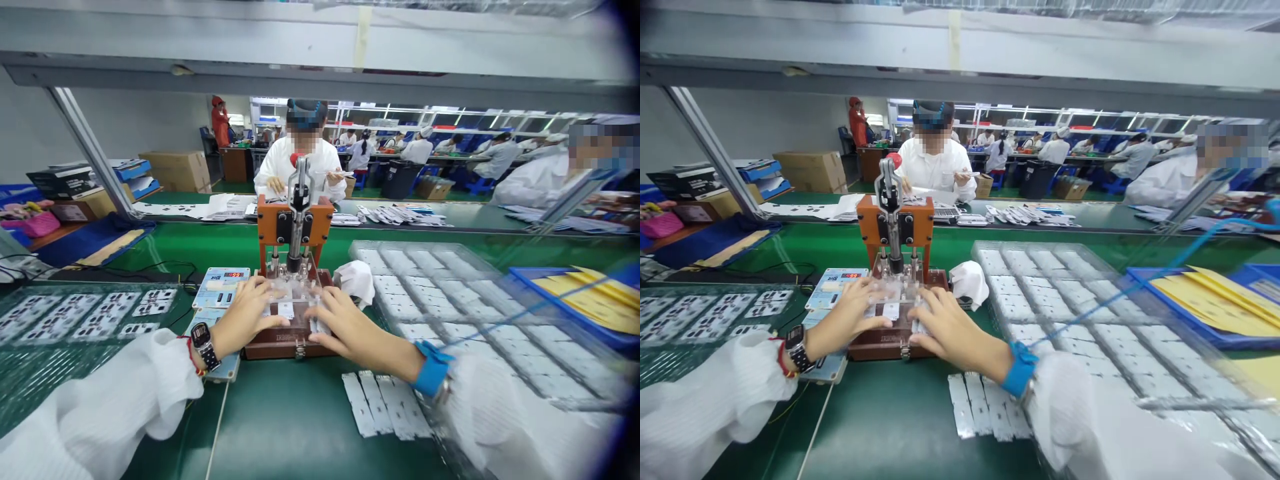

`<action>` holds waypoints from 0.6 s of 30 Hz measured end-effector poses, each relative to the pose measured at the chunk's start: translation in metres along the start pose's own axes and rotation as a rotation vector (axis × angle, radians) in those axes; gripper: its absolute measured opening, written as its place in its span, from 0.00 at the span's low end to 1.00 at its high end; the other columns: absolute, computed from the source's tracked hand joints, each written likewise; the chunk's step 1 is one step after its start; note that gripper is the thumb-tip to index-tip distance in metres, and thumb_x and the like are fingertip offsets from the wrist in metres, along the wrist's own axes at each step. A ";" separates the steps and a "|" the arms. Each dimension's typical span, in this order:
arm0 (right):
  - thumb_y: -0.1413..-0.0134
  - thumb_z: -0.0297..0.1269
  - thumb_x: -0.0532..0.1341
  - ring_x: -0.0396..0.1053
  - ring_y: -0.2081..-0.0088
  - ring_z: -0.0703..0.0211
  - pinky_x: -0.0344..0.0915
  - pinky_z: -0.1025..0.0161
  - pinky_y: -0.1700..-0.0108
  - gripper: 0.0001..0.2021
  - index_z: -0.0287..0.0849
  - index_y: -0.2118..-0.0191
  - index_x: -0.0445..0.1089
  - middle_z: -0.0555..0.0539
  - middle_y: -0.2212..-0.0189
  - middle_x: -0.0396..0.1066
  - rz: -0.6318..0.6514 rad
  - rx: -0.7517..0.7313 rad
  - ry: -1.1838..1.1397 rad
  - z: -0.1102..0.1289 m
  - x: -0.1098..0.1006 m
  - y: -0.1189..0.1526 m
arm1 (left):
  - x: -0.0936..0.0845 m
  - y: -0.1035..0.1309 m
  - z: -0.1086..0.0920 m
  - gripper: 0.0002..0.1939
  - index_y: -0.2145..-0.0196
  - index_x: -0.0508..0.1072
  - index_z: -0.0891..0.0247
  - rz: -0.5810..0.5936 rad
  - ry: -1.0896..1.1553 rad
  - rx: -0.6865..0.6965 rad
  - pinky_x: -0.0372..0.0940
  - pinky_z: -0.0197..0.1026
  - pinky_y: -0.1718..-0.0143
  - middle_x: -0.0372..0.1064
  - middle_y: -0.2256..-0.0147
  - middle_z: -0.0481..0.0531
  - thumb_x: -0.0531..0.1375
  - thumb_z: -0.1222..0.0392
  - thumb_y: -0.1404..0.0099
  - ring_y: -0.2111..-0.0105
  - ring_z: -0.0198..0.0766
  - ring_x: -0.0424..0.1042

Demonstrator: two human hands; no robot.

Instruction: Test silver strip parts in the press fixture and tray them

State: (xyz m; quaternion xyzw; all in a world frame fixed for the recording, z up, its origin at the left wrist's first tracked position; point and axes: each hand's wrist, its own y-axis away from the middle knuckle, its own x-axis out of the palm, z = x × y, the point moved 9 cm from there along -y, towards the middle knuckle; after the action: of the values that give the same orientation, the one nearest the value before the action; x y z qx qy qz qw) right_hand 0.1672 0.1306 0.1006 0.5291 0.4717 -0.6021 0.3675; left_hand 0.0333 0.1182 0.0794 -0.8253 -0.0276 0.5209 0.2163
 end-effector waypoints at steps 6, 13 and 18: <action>0.36 0.47 0.51 0.61 0.45 0.46 0.64 0.46 0.48 0.16 0.45 0.49 0.66 0.39 0.45 0.63 -0.124 0.256 0.127 -0.059 -0.068 0.066 | 0.020 -0.011 -0.006 0.23 0.48 0.73 0.53 -0.010 0.069 0.056 0.56 0.60 0.44 0.68 0.46 0.55 0.63 0.44 0.38 0.45 0.54 0.63; 0.42 0.50 0.53 0.67 0.50 0.44 0.61 0.46 0.47 0.22 0.40 0.50 0.66 0.37 0.51 0.69 -0.330 0.898 0.157 -0.210 -0.151 0.192 | 0.029 -0.016 -0.012 0.29 0.43 0.69 0.54 0.061 0.084 0.091 0.61 0.55 0.46 0.71 0.47 0.55 0.53 0.36 0.34 0.48 0.54 0.69; 0.45 0.45 0.54 0.65 0.49 0.40 0.59 0.47 0.45 0.23 0.33 0.50 0.65 0.31 0.50 0.68 -0.260 1.288 -0.032 -0.272 -0.124 0.258 | 0.023 -0.014 -0.013 0.29 0.41 0.67 0.53 0.000 0.134 0.112 0.62 0.48 0.47 0.73 0.50 0.49 0.53 0.36 0.34 0.51 0.49 0.70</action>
State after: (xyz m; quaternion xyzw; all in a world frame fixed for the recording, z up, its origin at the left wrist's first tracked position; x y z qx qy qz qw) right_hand 0.5102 0.3107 0.1779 0.5730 0.0712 -0.8113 -0.0916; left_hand 0.0574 0.1331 0.0704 -0.8450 0.0162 0.4651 0.2635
